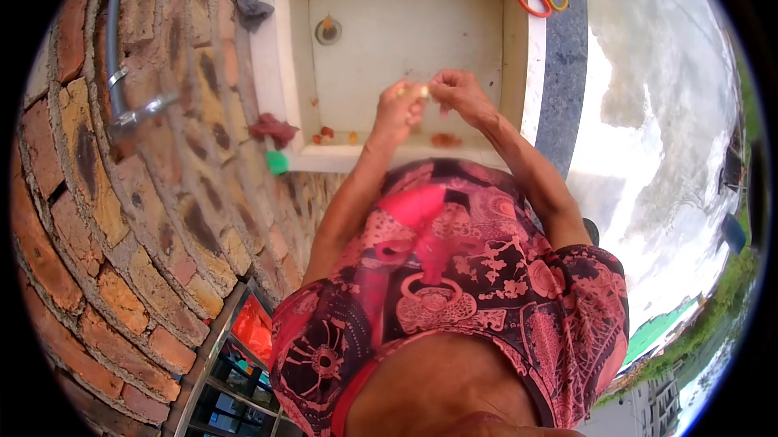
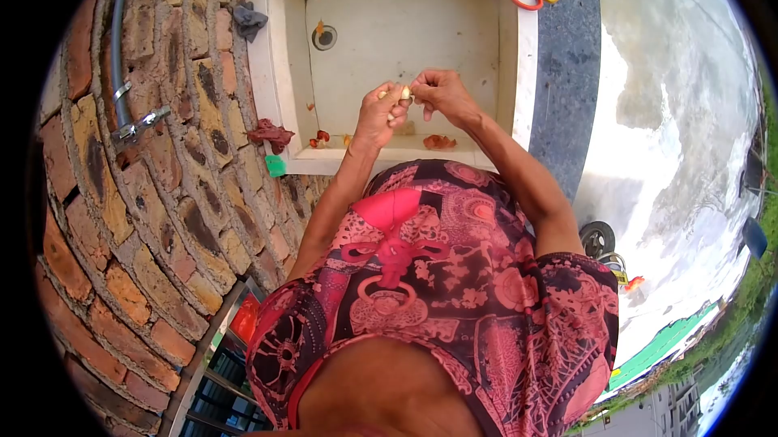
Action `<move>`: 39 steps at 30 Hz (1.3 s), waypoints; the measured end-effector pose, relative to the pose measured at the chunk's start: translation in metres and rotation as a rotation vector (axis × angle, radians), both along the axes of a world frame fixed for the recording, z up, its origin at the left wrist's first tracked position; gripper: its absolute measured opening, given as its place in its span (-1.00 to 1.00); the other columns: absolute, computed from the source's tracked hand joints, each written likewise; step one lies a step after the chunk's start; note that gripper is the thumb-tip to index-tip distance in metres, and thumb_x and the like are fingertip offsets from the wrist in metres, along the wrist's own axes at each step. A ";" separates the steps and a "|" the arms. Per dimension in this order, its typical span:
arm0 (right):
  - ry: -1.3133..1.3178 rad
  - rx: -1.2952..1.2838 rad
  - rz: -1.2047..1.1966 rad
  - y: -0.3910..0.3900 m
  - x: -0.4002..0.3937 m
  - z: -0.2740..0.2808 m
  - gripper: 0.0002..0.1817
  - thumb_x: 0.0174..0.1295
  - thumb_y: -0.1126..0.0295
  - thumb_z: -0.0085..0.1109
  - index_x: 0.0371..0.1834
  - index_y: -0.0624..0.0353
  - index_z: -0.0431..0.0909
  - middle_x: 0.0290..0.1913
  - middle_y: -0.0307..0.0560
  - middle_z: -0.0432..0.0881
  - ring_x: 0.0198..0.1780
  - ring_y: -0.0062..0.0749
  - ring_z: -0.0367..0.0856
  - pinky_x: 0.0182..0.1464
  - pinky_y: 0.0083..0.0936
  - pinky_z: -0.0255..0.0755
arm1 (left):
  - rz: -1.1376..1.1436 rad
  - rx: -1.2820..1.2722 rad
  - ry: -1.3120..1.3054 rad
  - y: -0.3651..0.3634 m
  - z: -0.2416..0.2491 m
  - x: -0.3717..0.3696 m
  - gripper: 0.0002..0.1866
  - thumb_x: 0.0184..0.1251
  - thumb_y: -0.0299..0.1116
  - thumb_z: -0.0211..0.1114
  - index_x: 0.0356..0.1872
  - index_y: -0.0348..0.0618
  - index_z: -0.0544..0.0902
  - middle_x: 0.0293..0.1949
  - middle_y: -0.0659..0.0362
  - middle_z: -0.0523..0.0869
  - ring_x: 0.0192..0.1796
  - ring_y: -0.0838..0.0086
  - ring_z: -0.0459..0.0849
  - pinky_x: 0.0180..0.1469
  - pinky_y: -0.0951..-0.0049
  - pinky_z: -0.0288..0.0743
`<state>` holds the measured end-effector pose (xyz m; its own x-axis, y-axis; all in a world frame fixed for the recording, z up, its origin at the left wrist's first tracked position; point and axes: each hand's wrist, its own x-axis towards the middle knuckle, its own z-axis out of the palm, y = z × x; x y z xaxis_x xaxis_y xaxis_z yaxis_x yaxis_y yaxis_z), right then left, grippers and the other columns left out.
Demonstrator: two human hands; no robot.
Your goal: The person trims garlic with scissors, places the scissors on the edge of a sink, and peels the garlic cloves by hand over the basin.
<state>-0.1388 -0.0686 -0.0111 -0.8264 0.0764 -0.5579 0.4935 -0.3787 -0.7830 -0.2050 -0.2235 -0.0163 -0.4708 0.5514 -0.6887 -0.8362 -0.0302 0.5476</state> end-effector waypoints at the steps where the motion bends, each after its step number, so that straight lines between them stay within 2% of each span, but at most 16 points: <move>1: 0.003 -0.074 -0.018 0.001 0.000 0.002 -0.88 0.17 0.48 0.11 -0.43 0.33 0.52 -0.49 -0.17 0.54 -0.56 -0.60 0.50 -0.57 -0.63 0.45 | 0.023 0.024 -0.017 0.000 0.000 -0.001 -0.83 0.34 -0.36 0.18 -0.44 -0.14 0.44 -0.52 0.26 0.49 -0.60 0.74 0.30 -0.70 0.74 0.11; 5: -0.019 -0.092 0.001 0.001 -0.002 0.000 -0.87 0.20 0.46 0.14 -0.40 0.34 0.52 -0.47 -0.15 0.55 -0.51 -0.60 0.52 -0.55 -0.63 0.48 | 0.050 -0.054 0.112 -0.001 -0.006 0.003 -0.83 0.34 -0.36 0.17 -0.44 -0.13 0.43 -0.52 0.25 0.49 -0.60 0.74 0.31 -0.70 0.74 0.12; 10: -0.004 -0.065 0.004 -0.001 -0.006 -0.003 -0.89 0.15 0.50 0.14 -0.43 0.35 0.52 -0.51 -0.13 0.54 -0.61 -0.54 0.50 -0.57 -0.63 0.47 | 0.004 -0.097 0.216 -0.001 -0.006 0.006 -0.82 0.34 -0.37 0.18 -0.45 -0.13 0.41 -0.53 0.24 0.51 -0.59 0.75 0.32 -0.69 0.74 0.14; 17: 0.014 -0.015 0.004 -0.006 -0.005 -0.006 -0.90 0.12 0.51 0.09 -0.46 0.33 0.50 -0.53 -0.18 0.51 -0.63 -0.55 0.49 -0.61 -0.65 0.44 | 0.027 -0.029 0.152 -0.003 -0.007 0.005 -0.83 0.34 -0.35 0.17 -0.43 -0.13 0.43 -0.53 0.25 0.50 -0.60 0.74 0.30 -0.69 0.73 0.13; 20: 0.016 -0.001 -0.024 -0.010 -0.007 0.001 -0.89 0.12 0.49 0.07 -0.47 0.32 0.50 -0.53 -0.20 0.49 -0.64 -0.57 0.49 -0.62 -0.66 0.43 | 0.015 0.016 0.038 -0.005 -0.007 0.000 -0.83 0.35 -0.32 0.17 -0.42 -0.12 0.45 -0.53 0.25 0.49 -0.60 0.74 0.28 -0.69 0.73 0.12; 23: 0.006 0.038 -0.066 -0.010 -0.008 0.001 -0.89 0.12 0.49 0.06 -0.48 0.31 0.49 -0.53 -0.22 0.48 -0.64 -0.58 0.48 -0.62 -0.66 0.42 | -0.048 -0.101 0.166 -0.004 -0.008 -0.001 -0.81 0.33 -0.28 0.19 -0.40 -0.16 0.49 -0.53 0.26 0.52 -0.58 0.72 0.34 -0.65 0.69 0.19; 25: -0.004 0.153 -0.021 -0.010 -0.010 0.001 -0.89 0.13 0.48 0.06 -0.48 0.30 0.48 -0.54 -0.23 0.47 -0.64 -0.59 0.48 -0.63 -0.67 0.41 | -0.206 -0.501 1.039 -0.002 -0.006 -0.003 -0.81 0.29 -0.29 0.22 -0.37 -0.21 0.52 -0.54 0.29 0.55 -0.54 0.71 0.41 -0.58 0.66 0.26; 28: 0.027 0.202 0.026 -0.007 -0.009 0.010 -0.88 0.14 0.47 0.05 -0.48 0.29 0.48 -0.53 -0.22 0.47 -0.63 -0.60 0.48 -0.62 -0.67 0.42 | -0.321 -0.437 1.109 -0.003 0.008 -0.005 -0.82 0.26 -0.32 0.24 -0.35 -0.24 0.55 -0.55 0.31 0.57 -0.49 0.70 0.46 -0.52 0.64 0.32; 32: 0.050 0.094 -0.006 -0.007 -0.007 0.003 -0.87 0.16 0.45 0.06 -0.48 0.28 0.48 -0.53 -0.22 0.47 -0.62 -0.61 0.48 -0.61 -0.66 0.42 | -0.393 -0.325 0.965 -0.010 0.000 -0.010 -0.84 0.29 -0.35 0.21 -0.30 -0.24 0.54 -0.52 0.28 0.57 -0.52 0.72 0.42 -0.54 0.65 0.29; 34: 0.069 -0.032 -0.018 -0.008 -0.008 0.001 -0.87 0.18 0.44 0.06 -0.46 0.28 0.48 -0.52 -0.22 0.49 -0.59 -0.61 0.48 -0.59 -0.66 0.44 | -0.279 -0.146 0.539 -0.011 0.001 -0.010 -0.84 0.33 -0.36 0.17 -0.23 -0.27 0.52 -0.46 0.23 0.57 -0.55 0.74 0.35 -0.57 0.68 0.22; 35: 0.067 -0.032 -0.019 -0.008 -0.007 0.001 -0.87 0.18 0.44 0.06 -0.46 0.28 0.48 -0.52 -0.22 0.49 -0.59 -0.61 0.48 -0.59 -0.66 0.44 | -0.280 -0.145 0.538 -0.012 0.002 -0.010 -0.84 0.33 -0.36 0.17 -0.23 -0.27 0.52 -0.46 0.23 0.57 -0.55 0.74 0.35 -0.57 0.68 0.22; 37: 0.042 -0.113 -0.029 -0.008 -0.008 0.010 -0.87 0.21 0.44 0.06 -0.44 0.27 0.47 -0.52 -0.22 0.50 -0.59 -0.63 0.45 -0.57 -0.65 0.45 | -0.232 -0.019 0.342 -0.012 0.009 -0.011 -0.84 0.35 -0.38 0.14 -0.20 -0.28 0.50 -0.43 0.20 0.56 -0.57 0.76 0.29 -0.59 0.73 0.15; 39: 0.043 -0.159 -0.025 -0.008 -0.006 0.003 -0.87 0.21 0.44 0.06 -0.44 0.26 0.47 -0.53 -0.22 0.49 -0.60 -0.63 0.44 -0.57 -0.65 0.45 | -0.215 -0.001 0.323 -0.013 0.006 -0.010 -0.84 0.35 -0.38 0.15 -0.21 -0.27 0.51 -0.44 0.19 0.56 -0.57 0.76 0.29 -0.60 0.73 0.15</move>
